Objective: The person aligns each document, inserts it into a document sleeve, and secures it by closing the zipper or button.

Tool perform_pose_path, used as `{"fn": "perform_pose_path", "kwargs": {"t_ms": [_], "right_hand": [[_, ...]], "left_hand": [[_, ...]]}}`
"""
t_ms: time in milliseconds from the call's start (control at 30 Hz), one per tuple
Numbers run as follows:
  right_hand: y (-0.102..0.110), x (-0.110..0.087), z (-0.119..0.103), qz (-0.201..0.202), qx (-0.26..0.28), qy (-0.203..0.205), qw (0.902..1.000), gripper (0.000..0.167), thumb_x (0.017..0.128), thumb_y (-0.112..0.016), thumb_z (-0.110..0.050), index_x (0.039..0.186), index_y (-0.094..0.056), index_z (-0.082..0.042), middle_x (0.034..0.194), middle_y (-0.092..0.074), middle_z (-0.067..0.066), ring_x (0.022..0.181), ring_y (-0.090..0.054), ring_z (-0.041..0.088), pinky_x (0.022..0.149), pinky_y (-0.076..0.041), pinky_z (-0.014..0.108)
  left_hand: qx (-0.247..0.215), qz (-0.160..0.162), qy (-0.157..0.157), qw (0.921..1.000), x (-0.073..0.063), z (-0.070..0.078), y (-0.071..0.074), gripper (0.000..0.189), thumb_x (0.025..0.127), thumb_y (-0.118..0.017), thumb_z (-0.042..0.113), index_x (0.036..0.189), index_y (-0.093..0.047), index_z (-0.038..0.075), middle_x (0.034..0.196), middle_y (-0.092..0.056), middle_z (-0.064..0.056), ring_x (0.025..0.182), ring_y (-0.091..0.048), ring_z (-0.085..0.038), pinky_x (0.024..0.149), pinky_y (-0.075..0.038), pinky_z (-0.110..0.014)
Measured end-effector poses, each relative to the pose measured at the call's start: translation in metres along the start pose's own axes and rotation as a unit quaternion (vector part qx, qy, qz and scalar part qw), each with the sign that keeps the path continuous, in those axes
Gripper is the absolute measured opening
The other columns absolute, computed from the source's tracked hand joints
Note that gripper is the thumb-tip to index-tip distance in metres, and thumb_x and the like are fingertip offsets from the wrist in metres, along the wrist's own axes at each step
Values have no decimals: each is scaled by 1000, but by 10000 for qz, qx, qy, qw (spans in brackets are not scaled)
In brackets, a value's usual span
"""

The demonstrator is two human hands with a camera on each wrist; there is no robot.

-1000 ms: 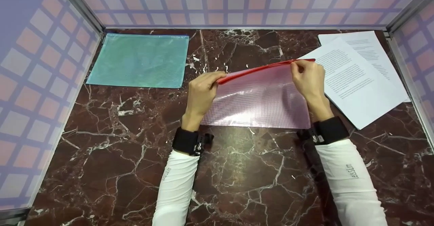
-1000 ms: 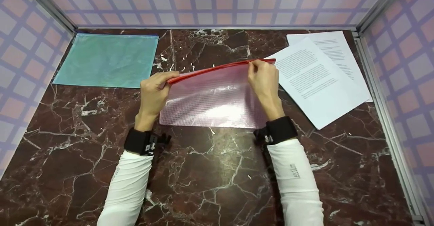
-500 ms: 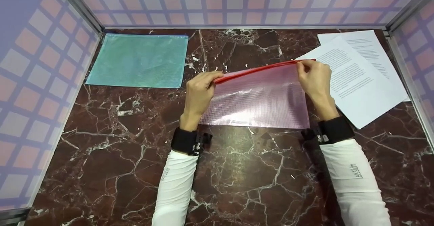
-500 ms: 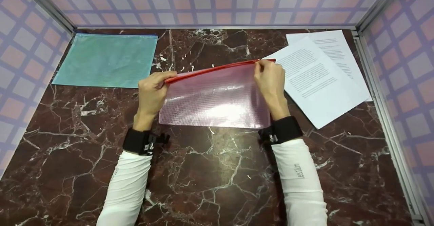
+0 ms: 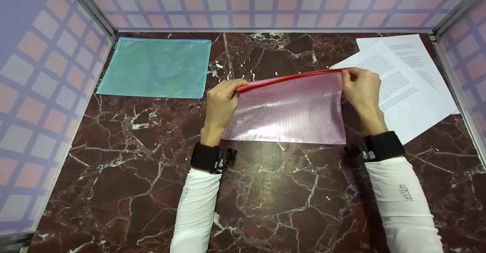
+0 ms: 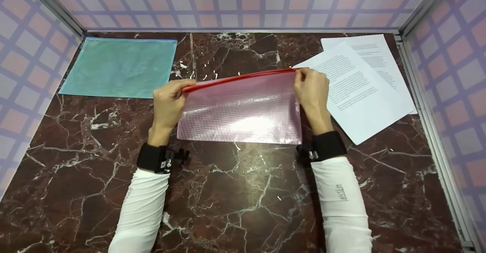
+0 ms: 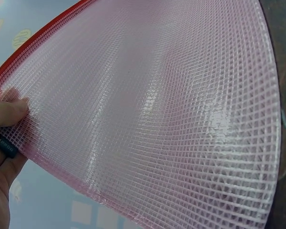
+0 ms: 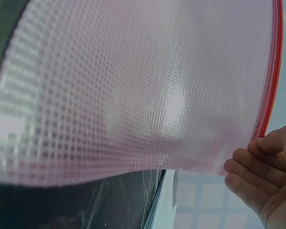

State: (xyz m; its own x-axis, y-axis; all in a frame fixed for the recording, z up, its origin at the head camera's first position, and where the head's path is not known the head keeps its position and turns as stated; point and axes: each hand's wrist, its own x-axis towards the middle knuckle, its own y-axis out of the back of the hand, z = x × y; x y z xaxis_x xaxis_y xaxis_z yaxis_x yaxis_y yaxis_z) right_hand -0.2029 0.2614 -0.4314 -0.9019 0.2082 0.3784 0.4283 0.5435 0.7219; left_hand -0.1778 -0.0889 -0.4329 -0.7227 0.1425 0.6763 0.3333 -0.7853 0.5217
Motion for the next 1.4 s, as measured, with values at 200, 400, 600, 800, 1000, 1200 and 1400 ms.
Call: {"fn": "perform_pose_path", "kwargs": {"t_ms": [200,400,600,800,1000,1200,1400], "right_hand": [[0,0,4,36,-45,36,10000,28,93,-58,-17,96,-77,4,84,-76,22,75,-69,37,66,-44,37],[4,1,9,66,-66,-99,9999,28,93,-58,-17,96,-78,2,85,-75,22,77,-69,41,70,-46,44],[8,1,16,132,-111,-157,9997,26,92,-59,-17,94,-78,0,83,-75,22,75,-66,38,67,-43,42],[9,2,19,136,-62,-214,9997,27,92,-58,-17,93,-78,1,83,-75,23,77,-68,41,68,-43,42],[11,2,24,207,-143,-249,9994,28,91,-57,-15,91,-78,2,82,-74,23,75,-67,39,67,-43,39],[15,0,27,31,-159,-192,9997,28,93,-57,-16,94,-78,3,83,-74,24,76,-66,40,68,-43,41],[19,-1,23,52,-38,47,10000,27,94,-64,-21,105,-76,1,93,-76,22,85,-70,40,76,-49,47]], "left_hand": [[-39,-46,-24,10000,0,1,1,19,86,-65,-6,99,-75,3,100,-77,-15,89,-74,-27,86,-60,-28],[-69,-19,-21,10000,1,-1,2,18,87,-65,-5,98,-75,3,100,-77,-15,90,-74,-27,87,-60,-27],[-114,-11,-11,9999,2,-1,4,17,88,-64,-5,98,-75,2,99,-77,-14,90,-75,-26,87,-60,-27],[-84,-31,29,10000,2,-3,5,17,87,-64,-6,98,-75,2,99,-77,-14,90,-75,-26,87,-60,-27],[-96,74,212,9997,2,-2,8,21,84,-64,-10,97,-76,3,99,-77,-14,90,-74,-26,88,-60,-27],[-118,3,188,9998,2,0,7,21,85,-63,-10,97,-75,3,98,-77,-14,89,-74,-27,87,-60,-27],[-162,139,170,9996,2,-2,5,21,85,-63,-11,96,-75,1,98,-77,-15,89,-75,-26,87,-60,-26]]}}
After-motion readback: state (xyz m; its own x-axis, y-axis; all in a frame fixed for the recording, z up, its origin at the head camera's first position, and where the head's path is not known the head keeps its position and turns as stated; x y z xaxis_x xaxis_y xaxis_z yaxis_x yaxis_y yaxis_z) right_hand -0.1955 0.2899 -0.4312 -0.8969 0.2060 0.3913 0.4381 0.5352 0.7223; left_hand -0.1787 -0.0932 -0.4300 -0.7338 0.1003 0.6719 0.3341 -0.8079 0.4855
